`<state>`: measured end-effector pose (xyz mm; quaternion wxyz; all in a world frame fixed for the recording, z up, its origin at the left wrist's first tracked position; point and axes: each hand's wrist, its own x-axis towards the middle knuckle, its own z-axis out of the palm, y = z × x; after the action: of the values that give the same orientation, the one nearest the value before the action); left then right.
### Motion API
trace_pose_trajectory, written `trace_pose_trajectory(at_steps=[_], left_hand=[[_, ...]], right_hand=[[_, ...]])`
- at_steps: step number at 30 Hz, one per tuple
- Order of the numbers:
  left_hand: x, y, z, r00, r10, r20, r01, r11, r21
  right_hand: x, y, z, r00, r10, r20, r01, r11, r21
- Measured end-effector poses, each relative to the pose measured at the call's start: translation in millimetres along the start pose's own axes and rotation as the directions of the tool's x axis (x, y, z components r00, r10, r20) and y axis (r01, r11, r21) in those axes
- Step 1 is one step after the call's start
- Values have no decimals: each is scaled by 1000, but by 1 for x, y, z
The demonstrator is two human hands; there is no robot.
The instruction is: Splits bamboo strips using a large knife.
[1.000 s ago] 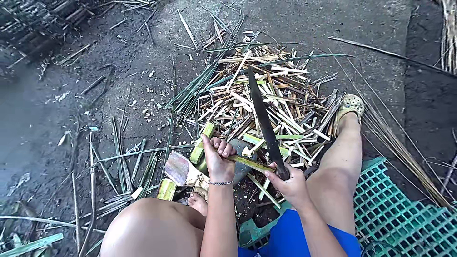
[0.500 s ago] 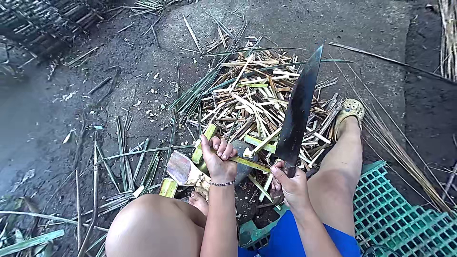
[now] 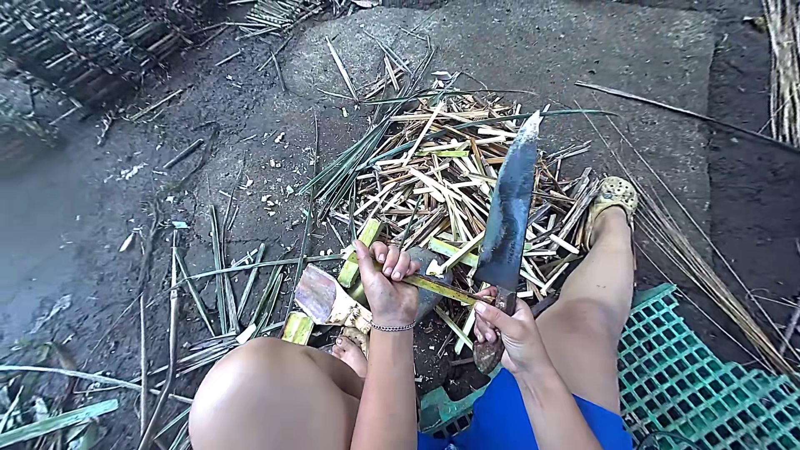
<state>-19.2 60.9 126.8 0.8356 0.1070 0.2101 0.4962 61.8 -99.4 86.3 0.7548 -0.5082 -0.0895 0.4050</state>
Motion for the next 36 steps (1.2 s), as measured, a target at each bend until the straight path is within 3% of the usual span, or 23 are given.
trace_pose_trajectory(at_steps=[5,10,12,15,18,21,25,28,36], left_hand=[[-2,-6,-11,950,-21,311,34,999,-37],[-5,-18,-14,909,-48,414,41,999,27],[-6,-21,-13,901,-11,433,-1,1000,26],[-3,-29,-17,878,82,471,-163,978,133],[10,-39,-35,855,120,505,-335,870,361],[30,-50,-65,883,48,468,-346,739,578],[45,-62,-95,916,-44,400,-336,461,821],[48,-72,-110,908,-23,418,-384,350,855],[38,-90,-118,806,-16,592,-566,273,778]], right_hand=[[-1,2,-1,999,17,-27,-12,987,162],[-2,5,-6,999,33,2,-32,971,235],[-1,9,-6,999,23,-35,-16,981,191],[1,18,-7,988,-54,-144,44,997,-68],[1,23,-11,985,-86,-147,47,967,-251],[-2,26,-10,993,-82,-89,54,959,-276],[-2,26,-6,992,-123,-23,107,930,-352],[10,28,1,979,-201,-22,174,895,-411],[64,16,18,972,-213,98,234,847,-478]])
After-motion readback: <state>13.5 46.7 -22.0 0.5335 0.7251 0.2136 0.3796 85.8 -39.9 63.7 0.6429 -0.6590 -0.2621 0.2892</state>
